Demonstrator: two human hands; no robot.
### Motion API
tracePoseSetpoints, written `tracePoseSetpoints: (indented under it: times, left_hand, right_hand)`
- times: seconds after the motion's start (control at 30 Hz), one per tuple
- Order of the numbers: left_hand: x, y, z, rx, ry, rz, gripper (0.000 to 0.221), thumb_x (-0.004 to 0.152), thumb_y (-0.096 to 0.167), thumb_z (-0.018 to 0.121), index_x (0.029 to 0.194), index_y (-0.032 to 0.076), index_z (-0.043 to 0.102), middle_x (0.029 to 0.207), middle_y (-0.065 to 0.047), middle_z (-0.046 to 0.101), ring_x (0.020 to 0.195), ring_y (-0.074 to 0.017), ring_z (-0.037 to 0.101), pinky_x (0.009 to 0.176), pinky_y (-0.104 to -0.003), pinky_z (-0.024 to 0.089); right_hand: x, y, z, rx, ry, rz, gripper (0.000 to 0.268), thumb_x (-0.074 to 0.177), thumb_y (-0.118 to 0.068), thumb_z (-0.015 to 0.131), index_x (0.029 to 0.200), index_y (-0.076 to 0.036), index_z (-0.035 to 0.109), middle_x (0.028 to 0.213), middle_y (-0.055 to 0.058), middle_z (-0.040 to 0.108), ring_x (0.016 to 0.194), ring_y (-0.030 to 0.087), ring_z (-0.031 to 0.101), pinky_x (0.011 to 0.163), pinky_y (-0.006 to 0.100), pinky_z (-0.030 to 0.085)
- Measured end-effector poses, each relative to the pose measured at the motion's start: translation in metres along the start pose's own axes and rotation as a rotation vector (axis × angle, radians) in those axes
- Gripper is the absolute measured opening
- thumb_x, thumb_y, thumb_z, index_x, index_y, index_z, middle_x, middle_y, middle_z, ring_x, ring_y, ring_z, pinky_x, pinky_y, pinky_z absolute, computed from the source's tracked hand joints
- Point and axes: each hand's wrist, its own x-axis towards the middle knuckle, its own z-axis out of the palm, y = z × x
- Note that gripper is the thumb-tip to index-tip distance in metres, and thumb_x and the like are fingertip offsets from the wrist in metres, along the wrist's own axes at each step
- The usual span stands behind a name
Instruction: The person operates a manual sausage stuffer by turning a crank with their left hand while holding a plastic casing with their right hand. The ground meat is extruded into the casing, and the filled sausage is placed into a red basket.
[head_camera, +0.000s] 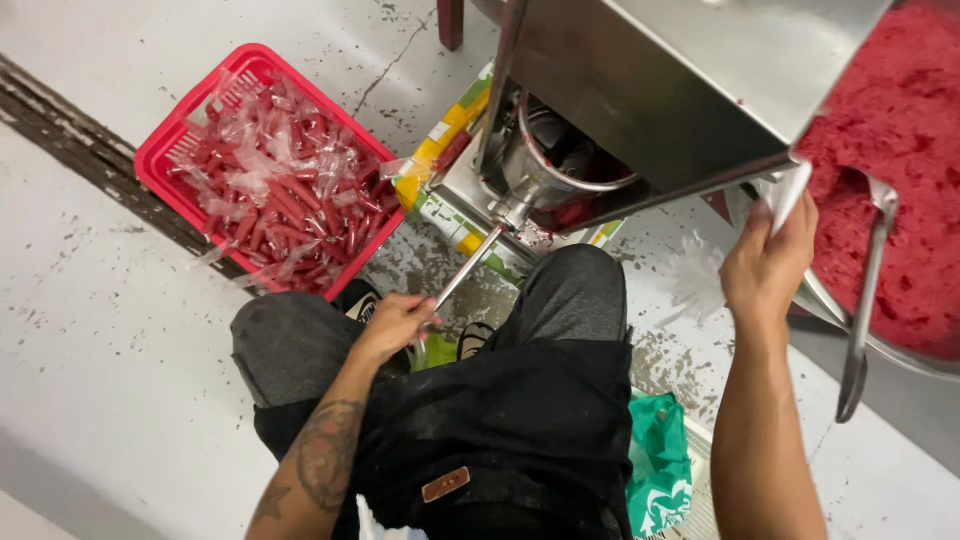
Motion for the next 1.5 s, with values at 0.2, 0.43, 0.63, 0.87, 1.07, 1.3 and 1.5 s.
tracePoseSetpoints:
  times: [0.2, 0.43, 0.63, 0.87, 1.07, 1.3, 1.5]
  left_hand:
    - [0.009, 0.051, 0.028, 0.084, 0.114, 0.007, 0.032, 0.102, 0.034, 0.061, 0.119, 0.012, 0.077, 0.096, -0.001, 0.080, 0.062, -0.0076, 0.055, 0.059, -0.024, 0.041]
    - [0.004, 0.128, 0.014, 0.479, -0.141, 0.067, 0.061, 0.101, 0.048, 0.050, 0.150, 0.012, 0.048, 0.152, -0.011, 0.052, 0.136, -0.0268, 0.054, 0.114, -0.044, 0.044]
    - [0.109, 0.027, 0.022, 0.760, -0.047, 0.337, 0.034, 0.078, 0.044, 0.065, 0.091, 0.016, 0.081, 0.076, -0.010, 0.074, 0.071, -0.0197, 0.070, 0.067, -0.040, 0.050]
    - [0.074, 0.049, 0.013, 0.216, -0.155, 0.154, 0.018, 0.088, 0.026, 0.072, 0.095, 0.012, 0.080, 0.079, -0.005, 0.078, 0.071, -0.0156, 0.071, 0.067, -0.029, 0.054]
    - [0.026, 0.053, 0.004, -0.136, -0.244, -0.084, 0.028, 0.105, 0.014, 0.058, 0.126, -0.002, 0.068, 0.100, -0.015, 0.076, 0.077, -0.0219, 0.073, 0.070, -0.031, 0.064]
    - [0.028, 0.034, -0.004, -0.240, -0.287, -0.065, 0.032, 0.103, 0.015, 0.060, 0.124, -0.009, 0.065, 0.094, -0.020, 0.076, 0.069, -0.0226, 0.073, 0.057, -0.030, 0.061]
    - [0.013, 0.033, -0.011, -0.201, -0.267, -0.074, 0.032, 0.103, 0.018, 0.062, 0.118, -0.009, 0.070, 0.093, -0.019, 0.078, 0.066, -0.0200, 0.072, 0.056, -0.027, 0.061]
  right_hand:
    - [0.017, 0.037, 0.058, 0.000, -0.095, 0.004, 0.026, 0.105, 0.003, 0.046, 0.128, 0.009, 0.057, 0.126, 0.028, 0.053, 0.115, 0.044, 0.055, 0.097, 0.052, 0.051]
    - [-0.058, 0.054, 0.057, -0.128, -0.145, -0.006, 0.021, 0.110, -0.015, 0.055, 0.116, 0.005, 0.057, 0.100, 0.025, 0.048, 0.084, 0.050, 0.053, 0.073, 0.059, 0.039]
    - [-0.121, 0.012, 0.040, -0.190, -0.044, 0.059, 0.004, 0.089, 0.002, 0.057, 0.093, 0.000, 0.056, 0.092, 0.019, 0.051, 0.083, 0.046, 0.051, 0.077, 0.054, 0.040]
    - [-0.144, -0.048, -0.007, -0.206, -0.070, 0.080, 0.013, 0.094, -0.006, 0.063, 0.105, -0.001, 0.067, 0.097, 0.018, 0.058, 0.087, 0.043, 0.059, 0.077, 0.051, 0.046]
    - [-0.160, -0.066, -0.047, -0.221, -0.009, 0.080, 0.025, 0.087, 0.007, 0.062, 0.104, -0.003, 0.076, 0.098, 0.013, 0.064, 0.084, 0.031, 0.062, 0.074, 0.042, 0.049]
    - [-0.145, -0.086, -0.087, -0.098, 0.196, -0.147, 0.029, 0.093, 0.027, 0.067, 0.121, 0.021, 0.074, 0.111, 0.031, 0.066, 0.095, 0.038, 0.064, 0.081, 0.044, 0.052]
    - [-0.146, -0.092, -0.101, -0.245, 0.205, -0.133, 0.014, 0.106, 0.019, 0.076, 0.119, 0.016, 0.078, 0.108, 0.026, 0.059, 0.093, 0.039, 0.058, 0.080, 0.046, 0.044]
